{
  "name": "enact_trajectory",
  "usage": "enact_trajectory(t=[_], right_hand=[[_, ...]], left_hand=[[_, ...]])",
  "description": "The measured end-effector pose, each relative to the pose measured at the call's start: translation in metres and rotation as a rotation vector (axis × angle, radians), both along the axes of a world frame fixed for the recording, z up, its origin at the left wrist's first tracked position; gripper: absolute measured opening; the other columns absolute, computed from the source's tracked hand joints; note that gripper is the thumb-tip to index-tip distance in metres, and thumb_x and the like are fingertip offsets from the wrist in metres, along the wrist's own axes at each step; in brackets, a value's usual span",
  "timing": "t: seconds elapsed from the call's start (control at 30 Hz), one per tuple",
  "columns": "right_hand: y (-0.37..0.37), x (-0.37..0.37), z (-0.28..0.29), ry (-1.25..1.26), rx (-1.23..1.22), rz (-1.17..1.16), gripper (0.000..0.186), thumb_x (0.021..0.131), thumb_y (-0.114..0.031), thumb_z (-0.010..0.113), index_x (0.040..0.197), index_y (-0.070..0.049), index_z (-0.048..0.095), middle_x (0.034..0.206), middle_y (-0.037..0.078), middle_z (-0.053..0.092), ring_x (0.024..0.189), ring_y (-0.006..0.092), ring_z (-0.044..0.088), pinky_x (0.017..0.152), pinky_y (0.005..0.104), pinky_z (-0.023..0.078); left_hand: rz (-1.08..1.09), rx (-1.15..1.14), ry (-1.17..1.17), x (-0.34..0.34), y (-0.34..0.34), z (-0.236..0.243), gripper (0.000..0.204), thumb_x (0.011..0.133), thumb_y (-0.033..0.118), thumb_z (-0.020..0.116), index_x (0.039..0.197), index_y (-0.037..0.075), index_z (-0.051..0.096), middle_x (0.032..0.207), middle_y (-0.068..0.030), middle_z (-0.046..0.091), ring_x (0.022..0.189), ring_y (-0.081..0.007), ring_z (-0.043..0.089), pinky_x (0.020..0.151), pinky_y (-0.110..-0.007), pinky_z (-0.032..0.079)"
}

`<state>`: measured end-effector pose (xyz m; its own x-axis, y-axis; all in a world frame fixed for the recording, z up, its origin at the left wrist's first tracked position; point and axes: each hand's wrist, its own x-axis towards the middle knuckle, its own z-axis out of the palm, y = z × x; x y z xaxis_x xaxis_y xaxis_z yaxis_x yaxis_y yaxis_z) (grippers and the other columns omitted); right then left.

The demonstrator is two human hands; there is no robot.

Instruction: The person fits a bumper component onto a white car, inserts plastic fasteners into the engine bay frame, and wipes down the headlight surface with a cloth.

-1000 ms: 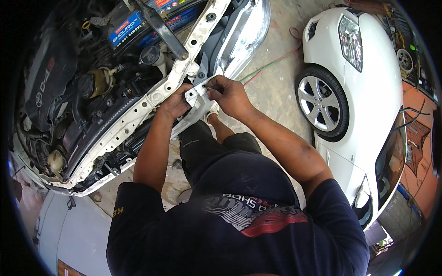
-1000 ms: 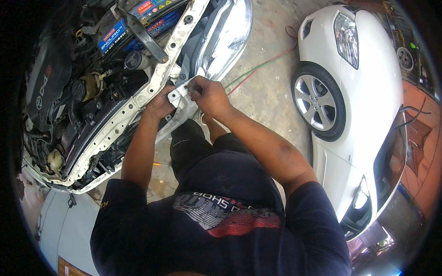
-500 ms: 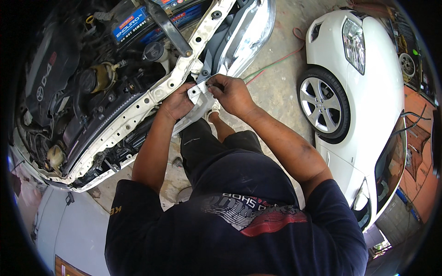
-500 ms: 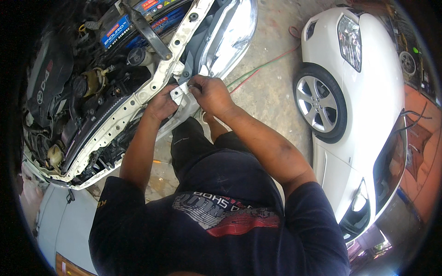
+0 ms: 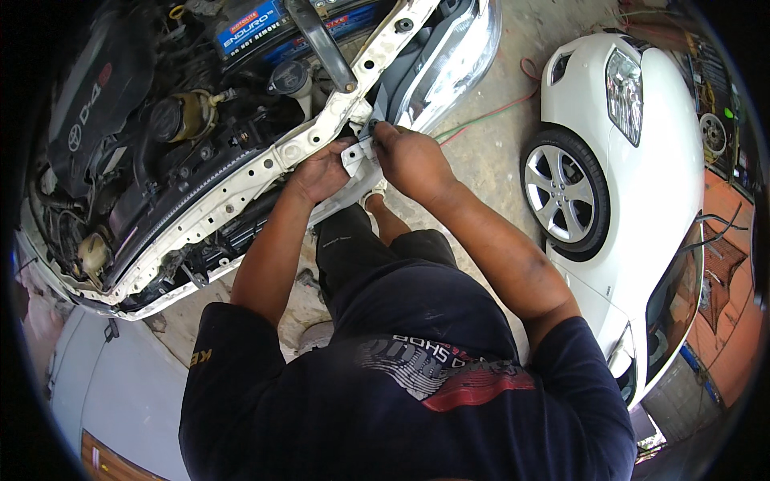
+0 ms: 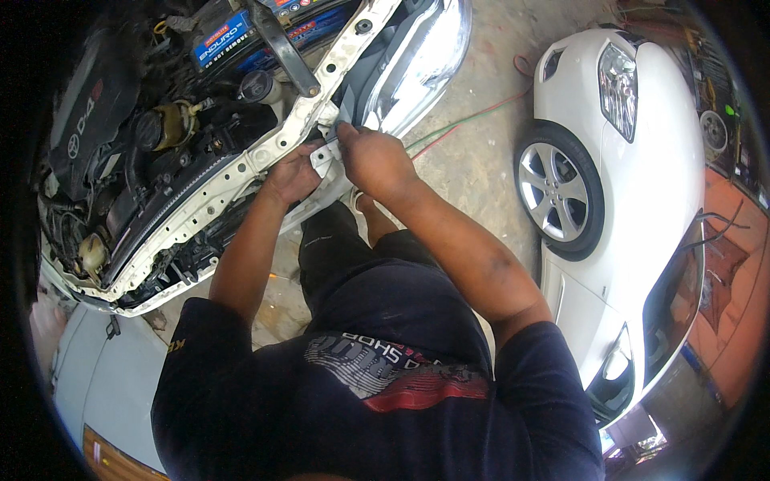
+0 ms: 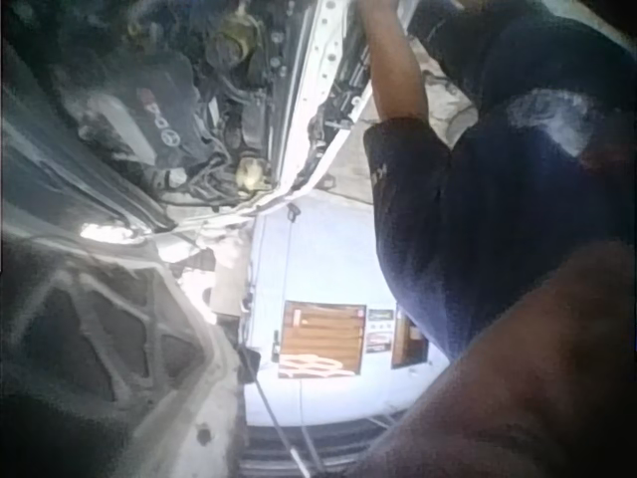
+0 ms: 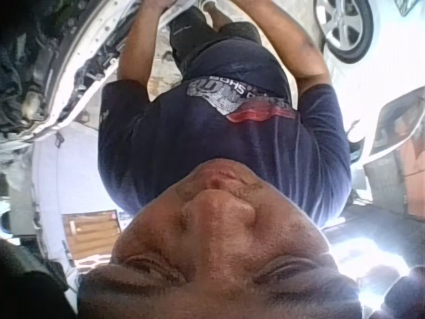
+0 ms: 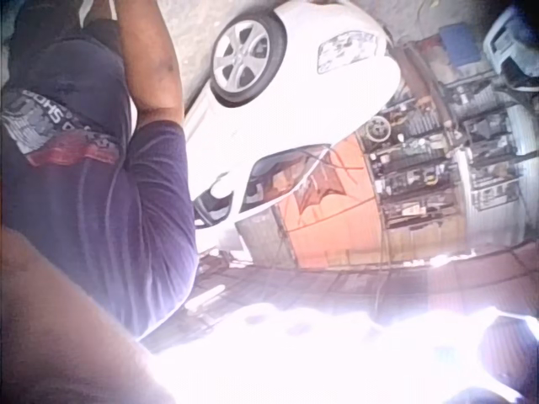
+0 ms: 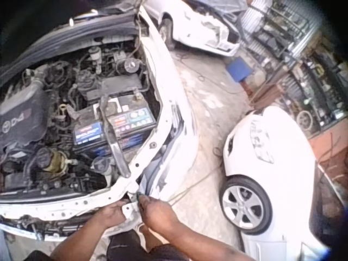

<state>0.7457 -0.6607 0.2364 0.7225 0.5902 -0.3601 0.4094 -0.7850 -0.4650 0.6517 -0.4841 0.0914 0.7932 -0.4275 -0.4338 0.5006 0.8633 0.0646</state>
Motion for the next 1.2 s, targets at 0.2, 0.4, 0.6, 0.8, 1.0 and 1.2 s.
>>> enact_trajectory(t=[0.2, 0.4, 0.6, 0.8, 1.0, 1.2], right_hand=[[-0.002, -0.012, -0.003, -0.163, 0.005, 0.124, 0.017, 0.092, -0.012, 0.057, 0.107, -0.004, 0.058, 0.088, 0.017, 0.07, 0.082, 0.0365, 0.072, 0.07, 0.0482, 0.057], [-0.004, -0.01, -0.005, -0.183, 0.013, 0.059, 0.014, 0.093, -0.017, 0.061, 0.101, -0.006, 0.056, 0.087, 0.016, 0.07, 0.081, 0.0354, 0.072, 0.069, 0.048, 0.057], [-0.006, -0.01, -0.005, -0.171, -0.041, 0.053, 0.018, 0.096, -0.023, 0.061, 0.101, -0.006, 0.057, 0.085, 0.014, 0.071, 0.08, 0.0348, 0.072, 0.069, 0.0467, 0.057], [-0.002, -0.007, -0.005, -0.243, -0.039, 0.104, 0.017, 0.097, -0.023, 0.061, 0.101, -0.007, 0.059, 0.086, 0.013, 0.071, 0.08, 0.0329, 0.073, 0.069, 0.0451, 0.057], [-0.003, -0.008, -0.006, -0.268, 0.106, 0.162, 0.016, 0.092, -0.016, 0.062, 0.104, -0.006, 0.061, 0.088, 0.013, 0.071, 0.081, 0.0329, 0.073, 0.07, 0.0448, 0.058], [0.002, -0.005, 0.006, -0.144, -0.145, 0.147, 0.021, 0.092, -0.019, 0.059, 0.107, -0.004, 0.063, 0.09, 0.016, 0.071, 0.087, 0.032, 0.073, 0.073, 0.0442, 0.057]], left_hand=[[-0.01, -0.026, -0.003, 0.001, 0.0, 0.001, 0.038, 0.097, 0.021, 0.063, 0.129, 0.001, 0.062, 0.127, -0.0109, 0.067, 0.121, -0.0242, 0.062, 0.113, -0.04, 0.042], [-0.003, -0.093, 0.004, 0.001, 0.002, -0.002, 0.038, 0.095, 0.014, 0.066, 0.131, 0.001, 0.06, 0.127, -0.0104, 0.067, 0.121, -0.0237, 0.062, 0.114, -0.04, 0.042], [0.034, 0.037, -0.056, 0.006, -0.005, 0.01, 0.048, 0.094, 0.019, 0.066, 0.136, -0.002, 0.056, 0.132, -0.014, 0.065, 0.124, -0.0267, 0.06, 0.114, -0.042, 0.039], [-0.136, 0.188, -0.028, 0.008, -0.002, 0.027, 0.047, 0.087, 0.008, 0.072, 0.132, 0.002, 0.061, 0.124, -0.008, 0.069, 0.119, -0.0221, 0.062, 0.109, -0.038, 0.044], [-0.114, 0.203, -0.009, 0.008, -0.004, 0.029, 0.042, 0.086, 0.005, 0.068, 0.128, 0.001, 0.063, 0.121, -0.0086, 0.07, 0.115, -0.0223, 0.065, 0.106, -0.038, 0.045], [-0.109, 0.219, 0.005, 0.007, -0.004, 0.031, 0.039, 0.086, 0.006, 0.068, 0.124, 0.003, 0.066, 0.117, -0.0082, 0.071, 0.113, -0.0213, 0.065, 0.104, -0.037, 0.046]])
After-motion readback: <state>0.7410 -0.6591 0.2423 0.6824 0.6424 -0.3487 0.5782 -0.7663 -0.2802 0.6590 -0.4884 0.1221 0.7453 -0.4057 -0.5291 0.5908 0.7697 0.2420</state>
